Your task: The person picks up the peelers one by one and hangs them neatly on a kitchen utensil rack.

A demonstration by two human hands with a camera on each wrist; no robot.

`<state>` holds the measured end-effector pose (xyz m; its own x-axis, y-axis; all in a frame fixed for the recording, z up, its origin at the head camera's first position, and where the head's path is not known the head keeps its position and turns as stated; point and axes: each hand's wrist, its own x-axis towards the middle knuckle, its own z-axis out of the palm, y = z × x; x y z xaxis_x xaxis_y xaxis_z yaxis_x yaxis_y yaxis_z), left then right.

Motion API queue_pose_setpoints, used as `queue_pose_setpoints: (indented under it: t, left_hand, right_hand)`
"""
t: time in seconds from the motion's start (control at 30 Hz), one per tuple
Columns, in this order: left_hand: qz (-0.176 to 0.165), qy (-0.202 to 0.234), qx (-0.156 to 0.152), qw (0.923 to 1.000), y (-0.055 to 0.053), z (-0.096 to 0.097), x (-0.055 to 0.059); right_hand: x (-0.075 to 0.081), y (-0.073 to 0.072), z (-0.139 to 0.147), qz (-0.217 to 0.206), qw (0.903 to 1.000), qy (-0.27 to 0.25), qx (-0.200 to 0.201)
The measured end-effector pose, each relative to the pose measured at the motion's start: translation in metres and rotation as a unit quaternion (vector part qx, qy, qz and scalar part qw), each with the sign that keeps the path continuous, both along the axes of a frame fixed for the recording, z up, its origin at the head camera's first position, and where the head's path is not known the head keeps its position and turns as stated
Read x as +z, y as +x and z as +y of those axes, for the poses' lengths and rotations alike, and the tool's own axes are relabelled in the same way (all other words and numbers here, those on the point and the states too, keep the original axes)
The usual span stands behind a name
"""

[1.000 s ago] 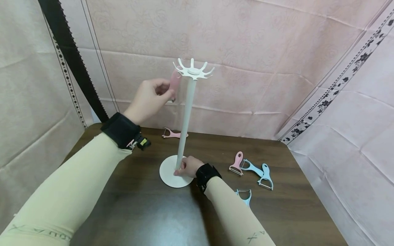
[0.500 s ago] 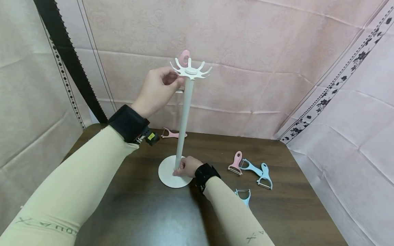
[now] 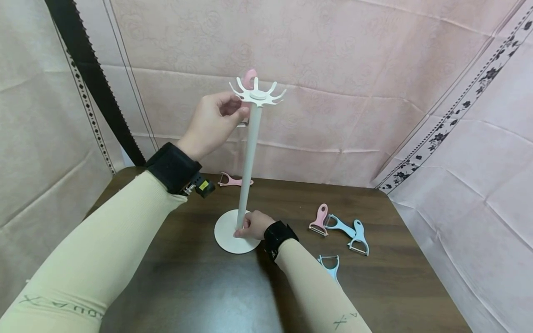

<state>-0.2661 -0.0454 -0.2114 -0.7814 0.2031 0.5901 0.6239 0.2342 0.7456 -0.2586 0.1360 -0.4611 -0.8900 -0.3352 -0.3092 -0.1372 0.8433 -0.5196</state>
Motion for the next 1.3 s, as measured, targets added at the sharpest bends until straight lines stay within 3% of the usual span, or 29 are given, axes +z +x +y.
queue_pose_setpoints:
  t: [0.37, 0.83, 1.13, 1.3]
  left_hand:
    - [0.010, -0.015, 0.009, 0.9998, -0.002, 0.004, 0.001]
    - [0.024, -0.049, -0.008, 0.9985, 0.001, -0.001, -0.013]
    - [0.052, -0.149, 0.036, 0.9868, 0.001, -0.013, -0.034]
    - [0.040, -0.200, 0.041, 0.9782, -0.007, -0.025, -0.056]
  right_hand:
    - [-0.001, -0.002, 0.000, -0.004, 1.0000, 0.002, -0.004]
    - [-0.010, -0.009, 0.004, 0.001, 1.0000, -0.007, 0.005]
    - [-0.009, -0.008, 0.003, 0.004, 1.0000, 0.000, 0.004]
    - [-0.008, -0.008, 0.003, 0.002, 1.0000, 0.002, 0.004]
